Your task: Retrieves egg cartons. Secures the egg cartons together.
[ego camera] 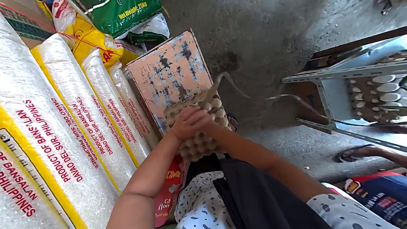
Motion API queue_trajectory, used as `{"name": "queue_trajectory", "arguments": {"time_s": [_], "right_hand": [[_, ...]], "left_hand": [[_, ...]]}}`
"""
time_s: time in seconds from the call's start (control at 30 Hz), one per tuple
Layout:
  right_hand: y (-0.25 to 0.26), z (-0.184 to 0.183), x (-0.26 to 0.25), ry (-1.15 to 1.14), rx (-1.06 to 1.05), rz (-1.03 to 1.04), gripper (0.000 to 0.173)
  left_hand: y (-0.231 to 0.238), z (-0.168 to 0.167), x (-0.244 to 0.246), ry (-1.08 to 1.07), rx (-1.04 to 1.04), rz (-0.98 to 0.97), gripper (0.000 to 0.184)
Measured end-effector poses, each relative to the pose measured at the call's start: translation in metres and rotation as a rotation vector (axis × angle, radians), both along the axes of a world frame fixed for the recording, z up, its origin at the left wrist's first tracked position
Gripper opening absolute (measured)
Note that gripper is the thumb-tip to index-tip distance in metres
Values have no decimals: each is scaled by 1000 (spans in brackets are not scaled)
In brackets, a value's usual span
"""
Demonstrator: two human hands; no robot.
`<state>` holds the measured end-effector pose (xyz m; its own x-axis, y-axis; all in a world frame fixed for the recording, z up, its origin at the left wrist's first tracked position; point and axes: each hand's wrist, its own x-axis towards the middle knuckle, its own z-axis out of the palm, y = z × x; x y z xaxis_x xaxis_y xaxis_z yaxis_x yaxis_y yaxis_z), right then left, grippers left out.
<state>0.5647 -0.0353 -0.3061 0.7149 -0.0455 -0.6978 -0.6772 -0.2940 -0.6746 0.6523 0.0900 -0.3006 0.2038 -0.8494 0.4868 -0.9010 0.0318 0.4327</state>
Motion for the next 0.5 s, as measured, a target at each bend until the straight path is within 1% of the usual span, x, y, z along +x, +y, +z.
{"name": "queue_trajectory", "arguments": {"time_s": [0.03,0.07,0.1,0.13,0.17,0.2,0.23,0.27,0.3,0.37,0.4,0.43,0.47,0.5], "right_hand": [[4,-21,-3,-28,-70,73,35],[4,-32,-3,-27,-98,126,34],[3,-36,-2,-22,-115,178,31],[0,-36,0,-9,-120,221,30],[-1,-36,2,-8,-121,246,31],[-3,-35,3,-21,-120,260,32],[-4,-35,4,-31,-116,268,31],[-6,-35,6,-36,-110,274,30],[-7,-36,6,-47,-103,269,29],[-10,-38,7,-56,-80,260,25],[-11,-40,7,-56,-69,252,23],[-11,-41,6,-46,-58,230,23],[-10,-42,5,-36,-41,189,26],[-10,-45,5,-23,-21,148,30]], "left_hand": [[6,-8,-1,86,36,179,8],[13,-14,-2,190,161,365,11],[16,-17,1,319,355,490,19],[18,-19,7,482,547,520,28],[19,-25,12,630,685,485,36],[22,-32,13,747,754,428,43],[26,-38,12,836,771,380,49],[29,-41,11,908,764,354,55],[30,-41,11,975,745,355,56],[31,-37,11,1136,664,440,49],[32,-35,10,1257,581,512,56],[34,-31,9,1408,452,587,66],[36,-28,8,1577,287,647,70],[35,-24,10,1746,115,708,64]]}}
